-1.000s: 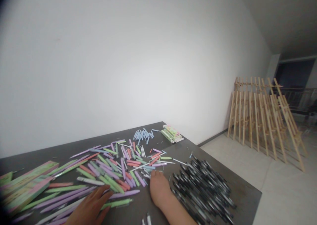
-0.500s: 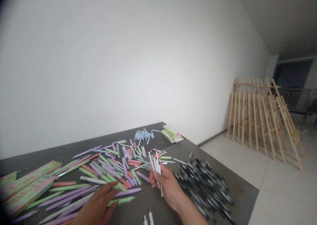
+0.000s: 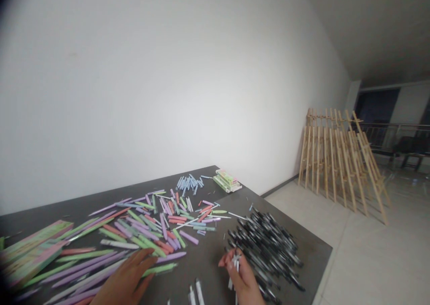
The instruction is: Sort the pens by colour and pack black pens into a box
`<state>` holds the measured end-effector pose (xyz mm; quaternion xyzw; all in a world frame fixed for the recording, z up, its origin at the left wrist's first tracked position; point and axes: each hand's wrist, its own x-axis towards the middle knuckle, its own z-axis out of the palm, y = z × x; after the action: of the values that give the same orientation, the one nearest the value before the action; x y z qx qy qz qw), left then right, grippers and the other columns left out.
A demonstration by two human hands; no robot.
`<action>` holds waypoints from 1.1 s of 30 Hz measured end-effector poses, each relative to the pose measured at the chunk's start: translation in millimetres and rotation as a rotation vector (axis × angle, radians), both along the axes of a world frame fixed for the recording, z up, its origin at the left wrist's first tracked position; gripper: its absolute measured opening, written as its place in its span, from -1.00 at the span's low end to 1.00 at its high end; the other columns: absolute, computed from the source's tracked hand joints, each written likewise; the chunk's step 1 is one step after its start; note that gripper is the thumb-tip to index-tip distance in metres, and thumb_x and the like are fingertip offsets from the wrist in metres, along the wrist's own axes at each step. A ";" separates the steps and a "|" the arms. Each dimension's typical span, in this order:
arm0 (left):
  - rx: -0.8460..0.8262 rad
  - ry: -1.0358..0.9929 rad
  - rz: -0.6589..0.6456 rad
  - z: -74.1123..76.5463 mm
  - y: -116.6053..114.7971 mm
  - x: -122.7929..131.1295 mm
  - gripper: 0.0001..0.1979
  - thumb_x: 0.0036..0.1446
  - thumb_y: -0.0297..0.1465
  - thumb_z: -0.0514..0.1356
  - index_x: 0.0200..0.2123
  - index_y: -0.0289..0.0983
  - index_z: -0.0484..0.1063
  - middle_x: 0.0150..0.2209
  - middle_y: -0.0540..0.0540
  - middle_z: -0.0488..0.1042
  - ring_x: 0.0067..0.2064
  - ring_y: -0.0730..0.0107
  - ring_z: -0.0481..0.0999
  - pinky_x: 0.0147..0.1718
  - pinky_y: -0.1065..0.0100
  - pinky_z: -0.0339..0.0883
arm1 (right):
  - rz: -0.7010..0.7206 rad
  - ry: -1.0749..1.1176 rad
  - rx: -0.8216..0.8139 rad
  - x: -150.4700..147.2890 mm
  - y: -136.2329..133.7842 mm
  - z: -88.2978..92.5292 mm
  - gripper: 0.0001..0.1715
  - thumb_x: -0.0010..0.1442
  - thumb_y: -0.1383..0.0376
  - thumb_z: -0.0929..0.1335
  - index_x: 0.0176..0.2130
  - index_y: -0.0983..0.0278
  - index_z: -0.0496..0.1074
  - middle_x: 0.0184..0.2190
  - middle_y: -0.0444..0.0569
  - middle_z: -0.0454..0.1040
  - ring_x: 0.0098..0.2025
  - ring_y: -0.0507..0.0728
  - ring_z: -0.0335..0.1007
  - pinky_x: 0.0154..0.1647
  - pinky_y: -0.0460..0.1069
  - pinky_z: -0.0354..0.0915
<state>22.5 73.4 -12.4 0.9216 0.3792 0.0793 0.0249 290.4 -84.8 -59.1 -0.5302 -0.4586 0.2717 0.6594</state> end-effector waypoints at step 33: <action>-0.008 0.069 0.003 0.9 3.3 -1.0 -0.52 0.03 -0.56 -0.05 0.00 -0.18 0.41 0.10 -0.15 0.38 0.14 0.18 0.32 0.15 0.09 0.15 | -0.260 -0.964 -0.505 1.8 -6.5 -17.7 -0.56 0.07 0.20 0.34 -0.02 0.18 0.45 -0.06 0.08 0.43 -0.03 0.35 0.27 -0.06 0.13 0.16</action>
<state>21.5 76.7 -11.6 0.9232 0.3813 0.0460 0.0154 292.1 -91.3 -76.8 -0.7881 -0.5598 0.0165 0.2555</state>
